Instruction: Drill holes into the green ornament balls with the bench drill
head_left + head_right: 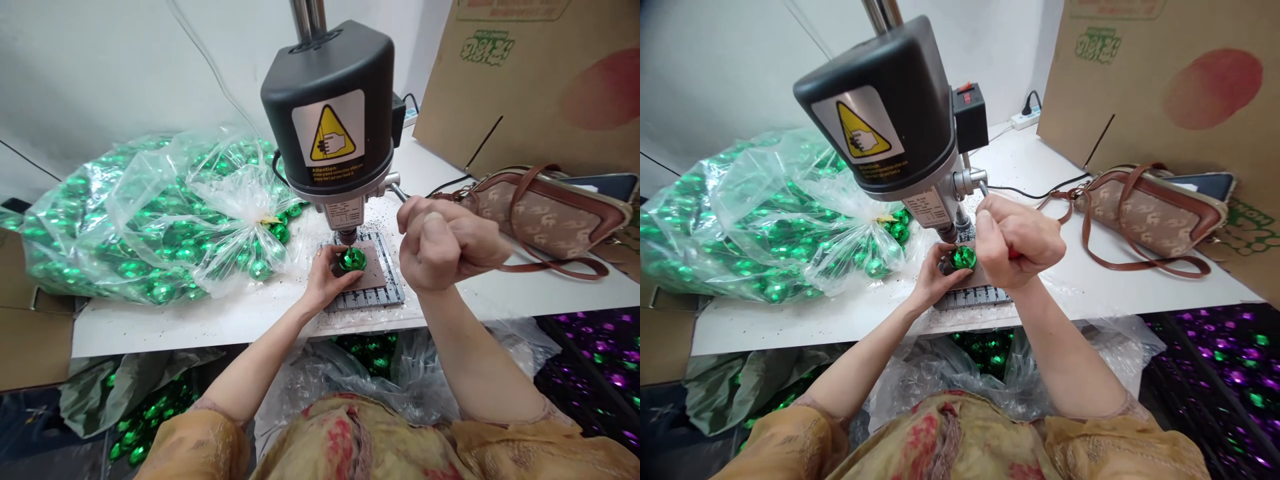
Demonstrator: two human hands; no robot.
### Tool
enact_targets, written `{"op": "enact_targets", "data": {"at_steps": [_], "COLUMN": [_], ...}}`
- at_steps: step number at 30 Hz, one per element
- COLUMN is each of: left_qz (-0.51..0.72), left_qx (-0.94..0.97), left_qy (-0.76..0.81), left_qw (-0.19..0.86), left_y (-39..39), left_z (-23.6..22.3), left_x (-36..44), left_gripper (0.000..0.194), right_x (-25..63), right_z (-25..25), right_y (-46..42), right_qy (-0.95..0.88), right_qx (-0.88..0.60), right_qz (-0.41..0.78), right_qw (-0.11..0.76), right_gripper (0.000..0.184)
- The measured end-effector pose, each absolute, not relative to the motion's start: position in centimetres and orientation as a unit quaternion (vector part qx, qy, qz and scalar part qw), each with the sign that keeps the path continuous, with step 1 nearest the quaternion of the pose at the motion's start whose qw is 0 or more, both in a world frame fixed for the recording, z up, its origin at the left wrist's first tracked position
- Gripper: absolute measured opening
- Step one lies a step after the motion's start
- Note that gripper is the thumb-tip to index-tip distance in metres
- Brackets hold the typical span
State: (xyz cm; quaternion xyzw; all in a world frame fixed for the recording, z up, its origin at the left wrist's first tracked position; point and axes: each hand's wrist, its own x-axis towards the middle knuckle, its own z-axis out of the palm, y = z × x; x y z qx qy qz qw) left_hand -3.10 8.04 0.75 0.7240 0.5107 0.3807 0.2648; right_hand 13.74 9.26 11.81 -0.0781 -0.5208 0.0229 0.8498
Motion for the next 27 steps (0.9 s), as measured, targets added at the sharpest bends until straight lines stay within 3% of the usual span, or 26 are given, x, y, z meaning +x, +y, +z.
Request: {"op": "enact_targets", "data": {"at_steps": [6, 11, 15, 20, 22, 25, 27], "left_qz": [0.412, 0.448, 0.375, 0.285, 0.315, 0.305, 0.198], "left_qx": [0.700, 0.683, 0.808, 0.926, 0.907, 0.835, 0.795], "left_qy": [0.520, 0.544, 0.407, 0.238, 0.275, 0.458, 0.571], "left_qw": [0.265, 0.192, 0.201, 0.070, 0.053, -0.001, -0.052], "left_y": [7.6, 4.8, -0.5, -3.0, -0.7, 5.7, 10.4], "left_z": [1.2, 2.4, 1.7, -0.3, 0.3, 2.7, 4.4], "left_x": [-2.4, -1.5, -0.8, -0.9, -2.4, -6.0, -8.5], "left_gripper": [0.046, 0.039, 0.041, 0.048, 0.044, 0.022, 0.032], "right_x": [13.5, 13.6, 13.7, 13.5, 13.4, 13.4, 13.4], "right_z": [14.5, 18.7, 19.2, 18.6, 18.5, 18.5, 18.4], "right_y": [8.6, 8.9, 9.5, 9.7, 9.7, 9.6, 9.5], "right_qy": [-0.479, -0.491, -0.499, -0.508, -0.504, -0.495, -0.489], "right_qx": [-0.158, -0.204, -0.202, -0.231, -0.250, -0.232, -0.217], "right_qz": [0.063, 0.143, 0.136, 0.105, 0.111, 0.127, 0.141], "right_qw": [0.861, 0.835, 0.832, 0.823, 0.819, 0.828, 0.833], "right_gripper": [0.055, 0.052, 0.048, 0.052, 0.052, 0.052, 0.049]}}
